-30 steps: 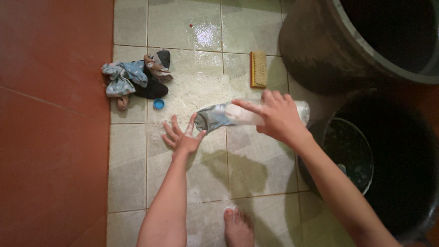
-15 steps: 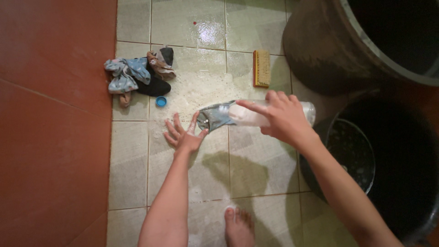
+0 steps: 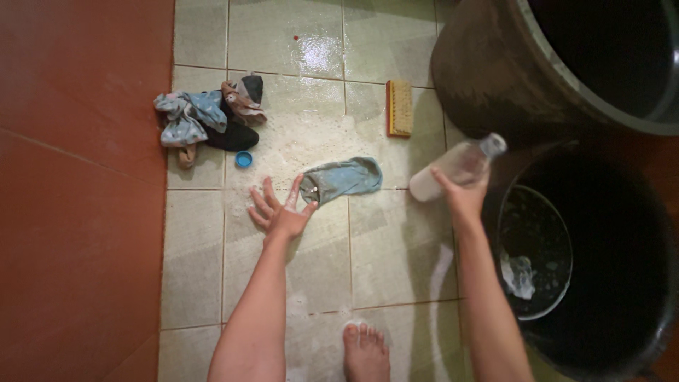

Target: The person hand-washes a light blue sock on a tiled floor, scrubbing it with a cloth, rinsing it in a bucket, and wringing it out. They then apply liquid detergent to the sock and continue scrubbing before rinsing again.

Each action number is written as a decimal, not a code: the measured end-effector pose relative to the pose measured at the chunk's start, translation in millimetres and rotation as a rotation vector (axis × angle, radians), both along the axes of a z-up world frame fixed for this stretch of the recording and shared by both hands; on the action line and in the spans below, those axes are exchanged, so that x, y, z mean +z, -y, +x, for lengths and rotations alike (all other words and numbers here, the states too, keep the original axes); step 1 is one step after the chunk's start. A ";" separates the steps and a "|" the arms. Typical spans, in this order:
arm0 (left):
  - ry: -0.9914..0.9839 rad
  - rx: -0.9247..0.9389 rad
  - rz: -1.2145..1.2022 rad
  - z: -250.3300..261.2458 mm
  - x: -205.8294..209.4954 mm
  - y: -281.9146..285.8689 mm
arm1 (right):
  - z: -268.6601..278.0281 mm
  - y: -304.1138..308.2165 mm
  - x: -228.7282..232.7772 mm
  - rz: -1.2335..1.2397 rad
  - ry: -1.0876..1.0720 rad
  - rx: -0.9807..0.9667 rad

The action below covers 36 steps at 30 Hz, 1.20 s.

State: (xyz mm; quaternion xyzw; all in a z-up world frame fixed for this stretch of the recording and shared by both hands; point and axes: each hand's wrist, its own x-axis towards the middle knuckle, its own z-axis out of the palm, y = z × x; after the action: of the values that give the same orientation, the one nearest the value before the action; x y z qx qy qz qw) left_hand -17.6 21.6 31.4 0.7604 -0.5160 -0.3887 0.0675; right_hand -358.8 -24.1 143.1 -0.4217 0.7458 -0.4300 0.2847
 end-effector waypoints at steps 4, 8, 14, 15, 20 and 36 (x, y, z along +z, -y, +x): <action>0.019 0.001 -0.016 -0.4 -3.8 -0.8 | -25.8 7.4 -60.2 -0.082 -0.019 -0.260; 0.039 -0.008 -0.003 -0.4 -5.0 -0.4 | -44.7 9.0 -94.5 -0.116 -0.187 -0.224; 0.043 -0.011 0.022 0.2 -3.0 1.4 | -28.0 -6.8 -124.5 0.237 0.039 -0.400; 0.043 -0.012 0.023 -0.8 -3.1 1.7 | -14.1 -10.4 -138.5 0.168 -0.039 -0.333; 0.042 -0.018 0.023 0.2 -2.5 2.0 | 47.8 14.8 -191.6 0.115 -0.224 -0.039; -0.016 0.009 0.026 0.9 11.7 0.5 | 60.7 50.2 -177.9 0.331 1.002 0.172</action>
State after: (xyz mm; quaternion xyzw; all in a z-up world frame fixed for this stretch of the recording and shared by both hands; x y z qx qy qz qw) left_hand -16.8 21.2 43.1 0.7604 -0.5068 -0.4012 0.0635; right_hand -298.1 -74.4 -34.9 -0.1735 0.5391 -0.4304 0.7029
